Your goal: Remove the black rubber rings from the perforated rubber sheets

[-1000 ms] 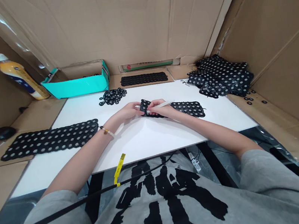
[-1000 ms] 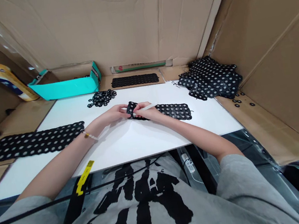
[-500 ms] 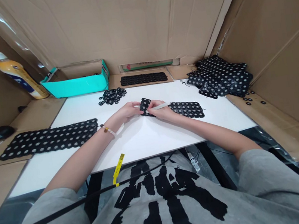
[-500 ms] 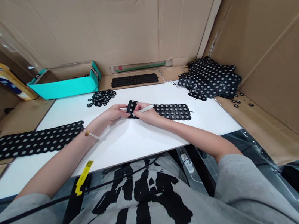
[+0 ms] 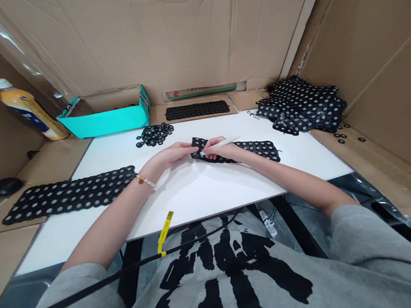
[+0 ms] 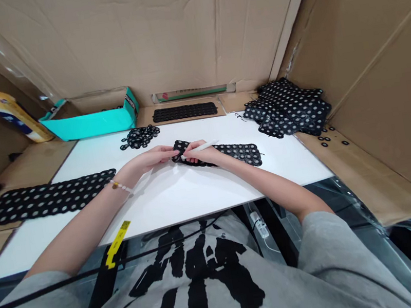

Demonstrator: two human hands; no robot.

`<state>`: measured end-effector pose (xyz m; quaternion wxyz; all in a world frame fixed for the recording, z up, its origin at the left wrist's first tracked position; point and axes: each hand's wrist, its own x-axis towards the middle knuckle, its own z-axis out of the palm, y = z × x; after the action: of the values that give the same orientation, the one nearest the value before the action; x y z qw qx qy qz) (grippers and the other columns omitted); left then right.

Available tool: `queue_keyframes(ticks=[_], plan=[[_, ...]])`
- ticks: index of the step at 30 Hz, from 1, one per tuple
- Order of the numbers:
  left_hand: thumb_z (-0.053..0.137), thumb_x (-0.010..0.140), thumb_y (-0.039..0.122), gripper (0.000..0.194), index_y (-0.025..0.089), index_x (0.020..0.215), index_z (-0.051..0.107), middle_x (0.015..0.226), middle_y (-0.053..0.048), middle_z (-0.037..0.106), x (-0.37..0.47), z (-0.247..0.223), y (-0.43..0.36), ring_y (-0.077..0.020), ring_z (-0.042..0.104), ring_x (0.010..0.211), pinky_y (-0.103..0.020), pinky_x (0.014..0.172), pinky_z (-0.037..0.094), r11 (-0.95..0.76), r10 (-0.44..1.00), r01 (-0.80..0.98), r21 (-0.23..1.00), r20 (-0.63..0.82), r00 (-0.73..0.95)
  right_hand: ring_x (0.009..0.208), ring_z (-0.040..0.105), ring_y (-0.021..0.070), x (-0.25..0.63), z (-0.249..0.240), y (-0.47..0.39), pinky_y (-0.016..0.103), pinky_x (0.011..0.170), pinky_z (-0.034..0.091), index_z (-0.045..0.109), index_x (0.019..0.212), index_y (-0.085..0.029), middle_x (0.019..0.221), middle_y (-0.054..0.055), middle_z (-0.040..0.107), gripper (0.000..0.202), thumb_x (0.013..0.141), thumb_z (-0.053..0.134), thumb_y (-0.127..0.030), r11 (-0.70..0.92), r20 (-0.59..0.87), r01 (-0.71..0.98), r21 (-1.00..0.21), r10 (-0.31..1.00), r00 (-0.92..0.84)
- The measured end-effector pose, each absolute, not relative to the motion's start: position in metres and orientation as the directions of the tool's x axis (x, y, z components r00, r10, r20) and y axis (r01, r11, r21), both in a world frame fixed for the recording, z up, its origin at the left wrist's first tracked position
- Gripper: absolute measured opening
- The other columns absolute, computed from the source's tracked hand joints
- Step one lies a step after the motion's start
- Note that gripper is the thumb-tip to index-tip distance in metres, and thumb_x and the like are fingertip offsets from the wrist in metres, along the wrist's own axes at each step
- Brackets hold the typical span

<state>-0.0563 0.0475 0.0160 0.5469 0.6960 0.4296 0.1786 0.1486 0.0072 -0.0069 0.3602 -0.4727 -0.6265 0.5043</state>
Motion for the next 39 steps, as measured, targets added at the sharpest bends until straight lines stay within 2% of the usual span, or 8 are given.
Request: queue_keyframes(ticks=[3,7,9,13,15,24,32,39], plan=[[0.074,0.067,0.051,0.039,0.017,0.057,0.056,0.051,0.001,0.047,-0.058,0.015,0.049,-0.0113,0.037,0.049,-0.027,0.049,0.026,-0.090,0.805,0.494,0.865,-0.229,0.547,0.058,0.055,0.0090,0.146,-0.003,0.001,0.020,0.055,0.044,0.065,0.072,-0.015,0.069,0.002,0.068,0.015,0.074,0.064,-0.030,0.069,-0.007,0.184,-0.981,0.923,-0.385],[0.075,0.063,0.043,0.032,0.017,0.059,0.058,0.056,0.000,0.053,-0.056,0.008,0.048,-0.0128,0.042,0.053,-0.027,0.050,0.028,-0.183,0.835,0.566,0.804,-0.177,0.521,0.067,0.059,0.0107,0.142,0.002,-0.012,0.019,0.058,0.044,0.067,0.074,-0.015,0.074,0.002,0.069,0.016,0.072,0.067,-0.031,0.216,0.087,0.194,-0.957,0.850,-0.520],[0.073,0.063,0.038,0.025,0.016,0.063,0.062,0.059,0.000,0.057,-0.054,0.005,0.046,-0.0136,0.045,0.056,-0.026,0.052,0.031,-0.204,0.840,0.542,0.815,-0.138,0.525,0.064,0.059,0.0106,0.143,0.003,-0.014,0.020,0.057,0.043,0.065,0.073,-0.016,0.072,0.001,0.068,0.014,0.073,0.065,-0.030,0.219,0.078,0.246,-0.944,0.876,-0.476],[0.069,0.064,0.034,0.022,0.014,0.072,0.068,0.065,-0.001,0.064,-0.052,0.002,0.046,-0.0152,0.052,0.061,-0.027,0.057,0.037,-0.164,0.843,0.519,0.839,-0.154,0.516,0.054,0.055,0.0095,0.148,-0.002,-0.006,0.019,0.051,0.040,0.061,0.069,-0.017,0.061,-0.002,0.063,0.008,0.074,0.057,-0.022,0.129,0.068,0.376,-0.917,0.983,-0.173],[0.070,0.063,0.035,0.022,0.014,0.069,0.068,0.065,-0.002,0.064,-0.053,0.003,0.047,-0.0157,0.053,0.061,-0.027,0.058,0.038,-0.165,0.841,0.540,0.826,-0.169,0.515,0.053,0.055,0.0095,0.149,-0.006,0.000,0.019,0.051,0.039,0.060,0.068,-0.017,0.060,-0.001,0.063,0.008,0.074,0.057,-0.020,0.070,0.032,0.394,-0.917,0.994,-0.101],[0.076,0.057,0.033,0.040,0.012,0.091,0.070,0.085,-0.005,0.071,-0.047,0.004,0.036,-0.0201,0.062,0.078,-0.032,0.074,0.046,-0.163,0.841,0.351,0.922,-0.056,0.537,0.055,0.057,0.0098,0.148,-0.012,0.004,0.019,0.053,0.042,0.061,0.068,-0.017,0.064,0.001,0.067,0.011,0.077,0.059,-0.022,0.088,0.033,0.377,-0.922,0.988,-0.151],[0.082,0.051,0.025,0.039,0.013,0.085,0.069,0.084,-0.006,0.072,-0.046,-0.001,0.039,-0.0193,0.062,0.076,-0.031,0.072,0.047,0.032,0.856,0.257,0.966,-0.160,0.492,0.055,0.057,0.0101,0.147,-0.013,0.003,0.020,0.051,0.041,0.058,0.070,-0.018,0.066,0.000,0.066,0.011,0.078,0.057,-0.025,0.096,0.039,0.366,-0.926,0.986,-0.160],[0.082,0.050,0.021,0.033,0.013,0.079,0.070,0.077,-0.005,0.071,-0.048,-0.007,0.046,-0.0166,0.060,0.067,-0.029,0.066,0.046,0.095,0.838,0.239,0.966,-0.207,0.505,0.061,0.056,0.0115,0.142,-0.008,-0.004,0.021,0.054,0.037,0.060,0.068,-0.018,0.065,-0.001,0.065,0.012,0.076,0.055,-0.025,0.219,0.140,0.534,-0.817,0.973,-0.185]])
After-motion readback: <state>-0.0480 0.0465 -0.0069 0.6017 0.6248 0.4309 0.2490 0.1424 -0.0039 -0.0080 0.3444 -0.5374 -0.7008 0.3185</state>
